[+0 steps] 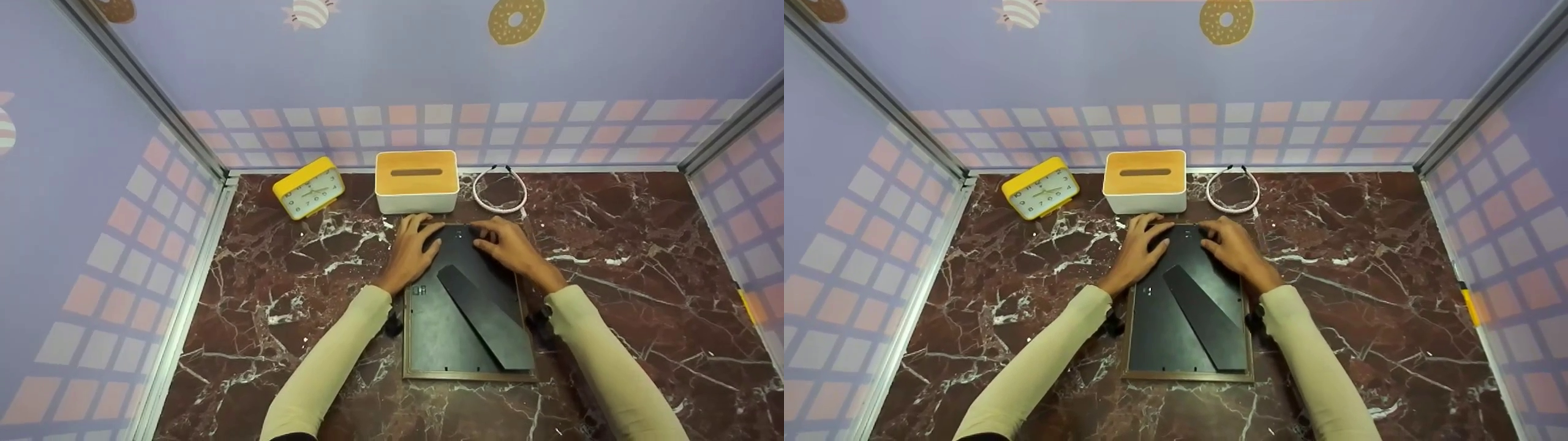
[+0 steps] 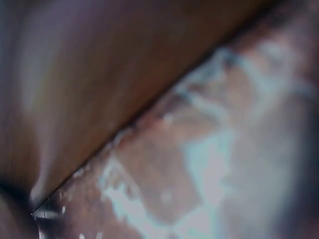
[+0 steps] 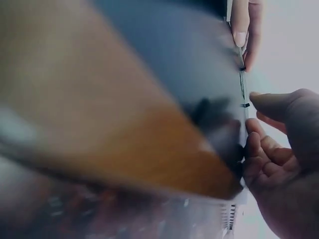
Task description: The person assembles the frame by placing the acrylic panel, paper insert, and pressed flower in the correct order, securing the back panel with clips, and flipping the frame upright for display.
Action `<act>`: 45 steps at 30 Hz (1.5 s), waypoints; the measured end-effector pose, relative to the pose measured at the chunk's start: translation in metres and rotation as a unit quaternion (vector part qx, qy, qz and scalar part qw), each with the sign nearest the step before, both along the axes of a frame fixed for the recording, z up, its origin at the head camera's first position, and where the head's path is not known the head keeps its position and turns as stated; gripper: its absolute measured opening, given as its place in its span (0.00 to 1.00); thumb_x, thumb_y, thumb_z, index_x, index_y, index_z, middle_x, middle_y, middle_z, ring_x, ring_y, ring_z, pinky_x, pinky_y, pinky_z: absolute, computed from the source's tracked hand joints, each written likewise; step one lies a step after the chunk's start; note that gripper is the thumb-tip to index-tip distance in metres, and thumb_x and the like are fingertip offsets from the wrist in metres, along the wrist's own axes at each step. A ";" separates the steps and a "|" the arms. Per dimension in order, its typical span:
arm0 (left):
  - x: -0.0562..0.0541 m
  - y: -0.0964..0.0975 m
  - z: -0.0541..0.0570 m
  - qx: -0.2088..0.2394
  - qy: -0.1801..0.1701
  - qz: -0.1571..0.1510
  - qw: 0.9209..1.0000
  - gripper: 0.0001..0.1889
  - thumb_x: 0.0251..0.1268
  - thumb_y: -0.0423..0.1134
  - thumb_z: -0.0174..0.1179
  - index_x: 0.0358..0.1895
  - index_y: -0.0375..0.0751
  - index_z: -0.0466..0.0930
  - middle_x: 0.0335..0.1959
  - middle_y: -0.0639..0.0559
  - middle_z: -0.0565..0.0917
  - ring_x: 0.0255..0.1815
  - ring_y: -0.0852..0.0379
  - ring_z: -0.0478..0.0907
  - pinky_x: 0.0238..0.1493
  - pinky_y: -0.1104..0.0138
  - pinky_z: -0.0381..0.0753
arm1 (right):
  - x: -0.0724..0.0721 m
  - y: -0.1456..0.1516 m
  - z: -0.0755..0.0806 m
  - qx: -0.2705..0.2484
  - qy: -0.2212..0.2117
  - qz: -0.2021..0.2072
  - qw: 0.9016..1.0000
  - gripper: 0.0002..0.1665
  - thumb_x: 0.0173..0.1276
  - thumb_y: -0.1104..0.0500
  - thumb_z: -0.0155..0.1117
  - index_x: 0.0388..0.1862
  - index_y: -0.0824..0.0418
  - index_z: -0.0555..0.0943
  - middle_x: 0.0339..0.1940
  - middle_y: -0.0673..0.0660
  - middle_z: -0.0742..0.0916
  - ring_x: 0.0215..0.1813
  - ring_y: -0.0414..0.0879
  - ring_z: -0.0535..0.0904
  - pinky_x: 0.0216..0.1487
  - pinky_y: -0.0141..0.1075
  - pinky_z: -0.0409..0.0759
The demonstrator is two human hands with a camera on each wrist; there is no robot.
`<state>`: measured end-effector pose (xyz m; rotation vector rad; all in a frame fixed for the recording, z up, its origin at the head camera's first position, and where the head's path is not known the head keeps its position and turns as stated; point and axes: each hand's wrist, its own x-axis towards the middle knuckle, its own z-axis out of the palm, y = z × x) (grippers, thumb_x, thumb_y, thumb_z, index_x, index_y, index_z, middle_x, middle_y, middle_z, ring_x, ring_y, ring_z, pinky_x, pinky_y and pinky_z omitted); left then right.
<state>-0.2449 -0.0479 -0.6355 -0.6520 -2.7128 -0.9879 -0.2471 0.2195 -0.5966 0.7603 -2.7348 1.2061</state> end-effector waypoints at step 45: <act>0.001 -0.001 0.003 0.004 0.009 0.004 1.000 0.20 0.81 0.43 0.67 0.71 0.46 0.87 0.74 0.42 0.78 0.77 0.43 0.68 0.80 0.49 0.68 | -0.005 -0.011 0.005 0.084 0.035 0.050 0.995 0.26 0.71 0.67 0.78 0.67 0.65 0.87 0.36 0.59 0.77 0.35 0.51 0.72 0.38 0.47 0.73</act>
